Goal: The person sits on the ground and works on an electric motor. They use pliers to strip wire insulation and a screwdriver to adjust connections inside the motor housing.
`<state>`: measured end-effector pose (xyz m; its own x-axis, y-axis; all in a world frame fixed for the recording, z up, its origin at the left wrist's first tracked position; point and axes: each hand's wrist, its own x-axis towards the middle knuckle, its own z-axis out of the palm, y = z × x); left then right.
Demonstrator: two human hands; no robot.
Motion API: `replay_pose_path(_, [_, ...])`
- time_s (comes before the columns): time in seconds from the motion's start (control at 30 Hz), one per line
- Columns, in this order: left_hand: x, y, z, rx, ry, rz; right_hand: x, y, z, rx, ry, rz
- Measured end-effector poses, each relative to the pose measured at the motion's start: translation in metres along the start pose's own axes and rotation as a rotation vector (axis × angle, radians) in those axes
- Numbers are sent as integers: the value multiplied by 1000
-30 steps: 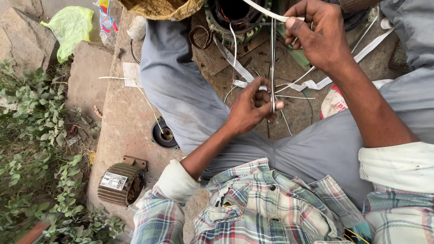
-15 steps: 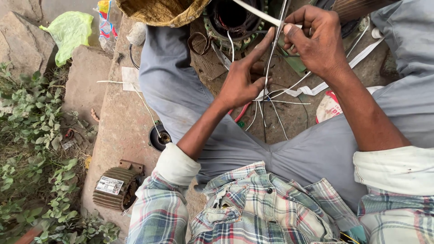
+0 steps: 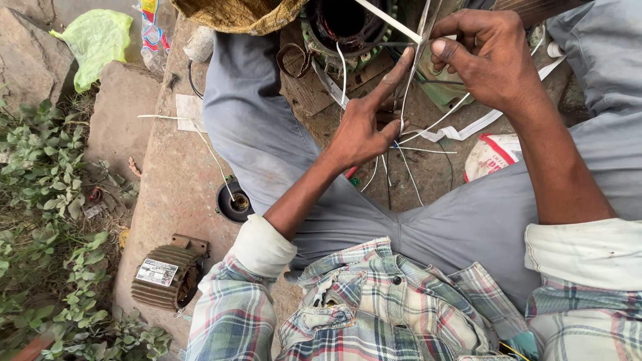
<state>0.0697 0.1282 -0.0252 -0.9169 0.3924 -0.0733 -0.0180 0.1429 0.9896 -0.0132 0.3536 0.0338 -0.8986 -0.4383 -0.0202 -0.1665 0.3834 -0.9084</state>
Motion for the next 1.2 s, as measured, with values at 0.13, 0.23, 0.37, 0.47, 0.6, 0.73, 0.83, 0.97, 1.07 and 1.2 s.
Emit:
replay_pose_path(0.13, [4,3,-7,-2,5,120,2,-1,-1,-21,15,44])
replay_pose_path(0.23, [5,4,-8,-8,0,24,3,-4,-2,-75,9,21])
replay_pose_path(0.37, [-3,-5,9,68,34,-119,0,-9,-8,-140,68,-3])
replay_pose_path(0.47, [-19,-32,28,91,-17,131,-6,-10,-25,-201,174,111])
replay_pose_path(0.6, [-18,-102,59,550,-412,-259,-11,2,-35,-336,107,136])
replay_pose_path(0.73, [4,-164,84,938,-600,-277,-9,18,-16,-240,52,100])
replay_pose_path(0.83, [12,-165,89,1001,-563,-122,-6,20,-2,-171,59,98])
replay_pose_path(0.97, [18,-111,67,743,-88,163,-3,12,5,-111,85,94])
replay_pose_path(1.07, [23,-68,32,599,329,282,-2,10,8,-79,158,97])
replay_pose_path(1.2, [43,-44,-4,574,531,374,0,13,14,-133,99,26])
